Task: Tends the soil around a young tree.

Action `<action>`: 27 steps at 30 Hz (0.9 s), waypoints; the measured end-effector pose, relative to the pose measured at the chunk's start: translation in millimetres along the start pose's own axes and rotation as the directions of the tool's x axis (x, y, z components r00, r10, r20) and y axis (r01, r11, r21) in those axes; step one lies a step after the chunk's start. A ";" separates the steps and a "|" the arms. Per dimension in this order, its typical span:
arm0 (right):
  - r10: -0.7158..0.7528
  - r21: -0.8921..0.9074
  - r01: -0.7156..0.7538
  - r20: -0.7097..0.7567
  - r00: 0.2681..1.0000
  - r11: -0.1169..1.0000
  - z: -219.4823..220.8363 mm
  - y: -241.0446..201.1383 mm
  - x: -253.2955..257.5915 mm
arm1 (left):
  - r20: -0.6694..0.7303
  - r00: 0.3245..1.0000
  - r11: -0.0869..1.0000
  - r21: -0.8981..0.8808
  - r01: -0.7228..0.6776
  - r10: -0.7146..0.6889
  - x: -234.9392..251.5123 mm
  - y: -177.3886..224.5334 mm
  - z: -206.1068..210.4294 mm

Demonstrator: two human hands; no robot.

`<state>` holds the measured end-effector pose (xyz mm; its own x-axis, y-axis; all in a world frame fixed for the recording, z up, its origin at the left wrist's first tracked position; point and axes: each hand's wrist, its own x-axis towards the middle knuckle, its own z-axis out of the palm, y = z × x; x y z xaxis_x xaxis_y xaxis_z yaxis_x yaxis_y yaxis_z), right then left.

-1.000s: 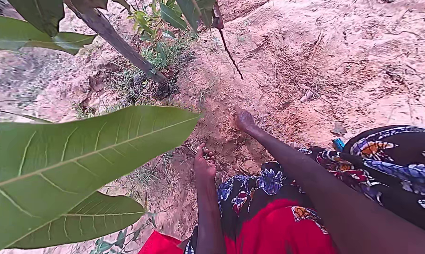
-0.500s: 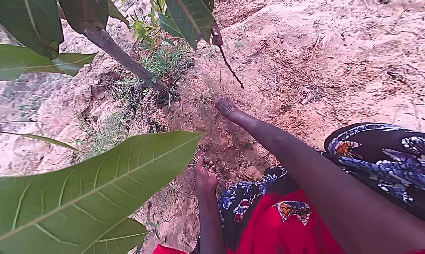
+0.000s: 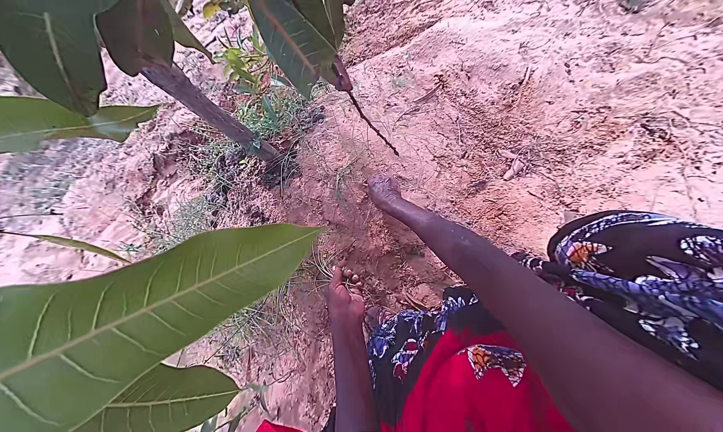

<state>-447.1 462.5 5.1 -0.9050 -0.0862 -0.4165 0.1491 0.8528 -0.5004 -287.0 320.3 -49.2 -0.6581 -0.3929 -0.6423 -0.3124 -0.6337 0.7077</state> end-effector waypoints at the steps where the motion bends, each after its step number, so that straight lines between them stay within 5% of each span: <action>1: 0.016 0.027 -0.016 -0.004 1.000 0.999 1.2 1.8 -2.2 | 0.004 1.000 1.000 0.005 -0.004 0.004 -1.4 0.0 0.3; 5: 0.067 0.124 -0.069 0.020 0.998 0.990 11.9 15.0 -1.2 | 0.002 1.000 1.000 0.008 -0.004 0.004 -2.1 -1.1 3.5; 10: 0.000 0.174 0.010 -0.053 0.999 0.985 76.7 57.6 -5.7 | 0.001 1.000 1.000 -0.003 -0.004 0.004 1.0 -2.7 3.9; 15: 0.017 0.151 0.005 -0.146 0.989 0.989 71.0 70.8 -8.1 | 0.010 1.000 1.000 -0.010 -0.028 0.028 -3.7 -0.1 10.0; 22: -0.347 -0.203 0.285 -0.425 0.836 0.937 43.1 80.2 55.7 | 0.010 1.000 1.000 0.003 -0.028 0.028 0.8 -6.7 5.4; 27: -0.551 -0.384 0.443 -0.242 0.799 0.810 14.3 64.7 95.2 | 0.005 1.000 1.000 0.007 -0.007 0.007 5.4 -6.0 0.7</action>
<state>-517.9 502.1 -77.8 -0.9014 -0.4139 0.1269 -0.4327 0.8507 -0.2986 -289.2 322.4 -56.7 -0.6638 -0.3937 -0.6359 -0.3128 -0.6262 0.7142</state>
